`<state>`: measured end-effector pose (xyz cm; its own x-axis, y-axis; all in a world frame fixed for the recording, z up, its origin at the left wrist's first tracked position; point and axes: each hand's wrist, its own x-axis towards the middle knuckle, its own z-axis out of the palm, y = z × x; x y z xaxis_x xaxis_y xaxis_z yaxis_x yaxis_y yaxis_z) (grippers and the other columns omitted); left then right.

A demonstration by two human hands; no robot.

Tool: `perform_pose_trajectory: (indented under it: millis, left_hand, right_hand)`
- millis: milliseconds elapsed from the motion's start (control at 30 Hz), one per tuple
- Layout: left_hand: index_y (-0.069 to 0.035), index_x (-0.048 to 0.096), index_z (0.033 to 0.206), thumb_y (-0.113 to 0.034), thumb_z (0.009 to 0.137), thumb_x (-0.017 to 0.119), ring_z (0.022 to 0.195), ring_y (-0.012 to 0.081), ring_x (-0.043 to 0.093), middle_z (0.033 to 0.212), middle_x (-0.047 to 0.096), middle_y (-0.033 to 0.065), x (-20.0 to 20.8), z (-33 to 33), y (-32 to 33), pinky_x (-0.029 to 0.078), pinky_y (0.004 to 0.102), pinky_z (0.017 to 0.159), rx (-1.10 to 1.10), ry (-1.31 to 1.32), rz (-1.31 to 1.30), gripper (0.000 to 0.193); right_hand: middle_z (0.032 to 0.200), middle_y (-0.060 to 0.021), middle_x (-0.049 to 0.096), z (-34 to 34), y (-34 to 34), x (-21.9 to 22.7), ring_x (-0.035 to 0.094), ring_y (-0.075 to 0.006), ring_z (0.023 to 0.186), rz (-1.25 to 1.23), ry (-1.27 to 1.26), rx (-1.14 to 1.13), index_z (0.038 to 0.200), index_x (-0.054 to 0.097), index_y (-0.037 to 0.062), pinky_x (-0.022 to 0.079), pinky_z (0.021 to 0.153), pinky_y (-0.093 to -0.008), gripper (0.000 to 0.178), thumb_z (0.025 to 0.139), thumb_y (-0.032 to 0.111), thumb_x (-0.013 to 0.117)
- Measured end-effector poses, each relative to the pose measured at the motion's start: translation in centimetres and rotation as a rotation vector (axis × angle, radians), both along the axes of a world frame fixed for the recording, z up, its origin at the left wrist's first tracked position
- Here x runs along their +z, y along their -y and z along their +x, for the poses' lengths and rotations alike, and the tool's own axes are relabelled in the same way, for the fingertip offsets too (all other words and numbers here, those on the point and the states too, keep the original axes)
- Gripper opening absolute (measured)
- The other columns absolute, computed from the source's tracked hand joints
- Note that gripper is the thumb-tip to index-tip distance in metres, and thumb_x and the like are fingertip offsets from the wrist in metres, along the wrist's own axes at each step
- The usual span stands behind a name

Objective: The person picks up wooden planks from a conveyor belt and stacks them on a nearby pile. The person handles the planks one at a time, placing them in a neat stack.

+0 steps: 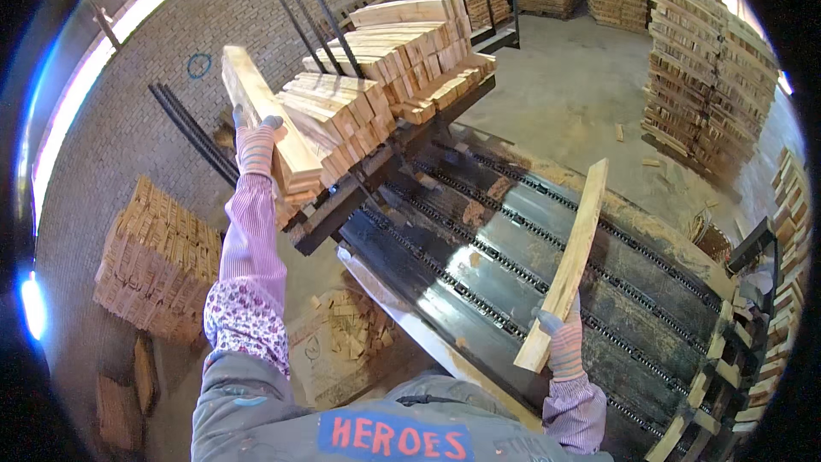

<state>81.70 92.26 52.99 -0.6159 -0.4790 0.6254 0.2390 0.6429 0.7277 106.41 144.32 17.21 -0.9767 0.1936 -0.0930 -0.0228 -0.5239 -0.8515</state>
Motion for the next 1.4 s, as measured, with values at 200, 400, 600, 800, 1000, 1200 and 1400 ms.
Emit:
perform_pose_trajectory:
  millis: [200, 400, 600, 800, 1000, 1200, 1400]
  left_hand:
    - [-0.012, 0.024, 0.168, -0.047, 0.086, 0.082, 0.144, 0.0357, 0.051, 0.162, 0.045, 0.0221, 1.7, -12.0, 8.6, 0.039, 0.0391, 0.12, 0.403, 0.651, -0.261, 0.106]
    - [-0.013, 0.021, 0.169, -0.06, 0.092, 0.074, 0.151, 0.0358, 0.041, 0.168, 0.034, 0.0212, -1.7, -12.7, 2.5, 0.038, 0.0417, 0.121, -0.07, 0.743, -0.021, 0.105]
    - [-0.014, 0.014, 0.17, -0.055, 0.082, 0.087, 0.14, 0.0371, 0.052, 0.158, 0.043, 0.0321, -5.8, -1.8, 0.8, 0.044, 0.043, 0.116, -0.254, 0.295, -0.142, 0.121]
    - [-0.012, 0.05, 0.147, -0.026, 0.074, 0.097, 0.127, 0.0375, 0.059, 0.14, 0.056, 0.0209, -9.4, -2.0, -0.2, 0.053, 0.0435, 0.106, -0.158, 0.149, -0.242, 0.088]
    - [-0.009, 0.05, 0.145, -0.027, 0.078, 0.093, 0.127, 0.0418, 0.059, 0.144, 0.052, 0.024, -8.3, -0.1, -0.8, 0.049, 0.0454, 0.109, -0.056, 0.101, -0.306, 0.082]
    - [-0.001, 0.064, 0.136, -0.012, 0.081, 0.086, 0.135, 0.0405, 0.056, 0.144, 0.058, 0.0269, -10.0, 5.2, -3.6, 0.045, 0.0458, 0.114, -0.639, -0.207, -0.368, 0.06]
    - [-0.006, 0.041, 0.161, 0.001, 0.095, 0.071, 0.144, 0.0263, 0.05, 0.17, 0.031, 0.0162, -12.1, -2.5, -5.7, 0.041, 0.0399, 0.117, -1.361, 0.172, 0.432, 0.073]
  right_hand:
    - [0.109, -0.0101, 0.066, -0.6, -1.4, 2.4, 0.07, -0.0202, 0.089, 0.118, -0.01, -0.057, 0.155, 0.041, 0.0122, 0.064, 0.073, -0.0353, 0.074, 0.088, 0.008, 0.07]
    - [0.108, -0.0061, 0.064, -0.8, -1.8, 3.3, 0.067, -0.0166, 0.091, 0.149, 0.056, -0.213, 0.158, 0.041, 0.0102, 0.06, 0.075, -0.0322, 0.078, 0.087, 0.007, 0.073]
    - [0.132, -0.0098, 0.062, -4.5, 1.3, 5.5, 0.062, -0.0198, 0.116, 0.194, -0.055, -0.145, 0.153, 0.047, -0.0013, 0.051, 0.103, -0.0316, 0.068, 0.09, 0.013, 0.069]
    - [0.129, -0.0128, 0.064, -11.8, 4.0, 15.2, 0.062, -0.019, 0.114, 0.632, -0.214, -0.14, 0.151, 0.046, -0.0061, 0.051, 0.102, -0.0316, 0.069, 0.091, 0.016, 0.072]
    - [0.131, -0.0208, 0.068, -26.9, 6.6, 25.4, 0.067, -0.0291, 0.12, 1.202, -0.438, -0.297, 0.148, 0.05, 0.0021, 0.052, 0.104, -0.0409, 0.064, 0.093, 0.022, 0.077]
    - [0.119, -0.018, 0.072, -43.3, 15.8, 36.9, 0.071, -0.0357, 0.106, 1.404, -0.505, -0.47, 0.15, 0.047, 0.0261, 0.056, 0.095, -0.0473, 0.052, 0.102, 0.022, 0.065]
    - [0.108, -0.018, 0.07, -58.9, 22.8, 45.5, 0.071, -0.038, 0.099, 1.796, -0.63, -0.543, 0.149, 0.05, 0.0233, 0.059, 0.088, -0.0492, 0.045, 0.105, 0.02, 0.059]
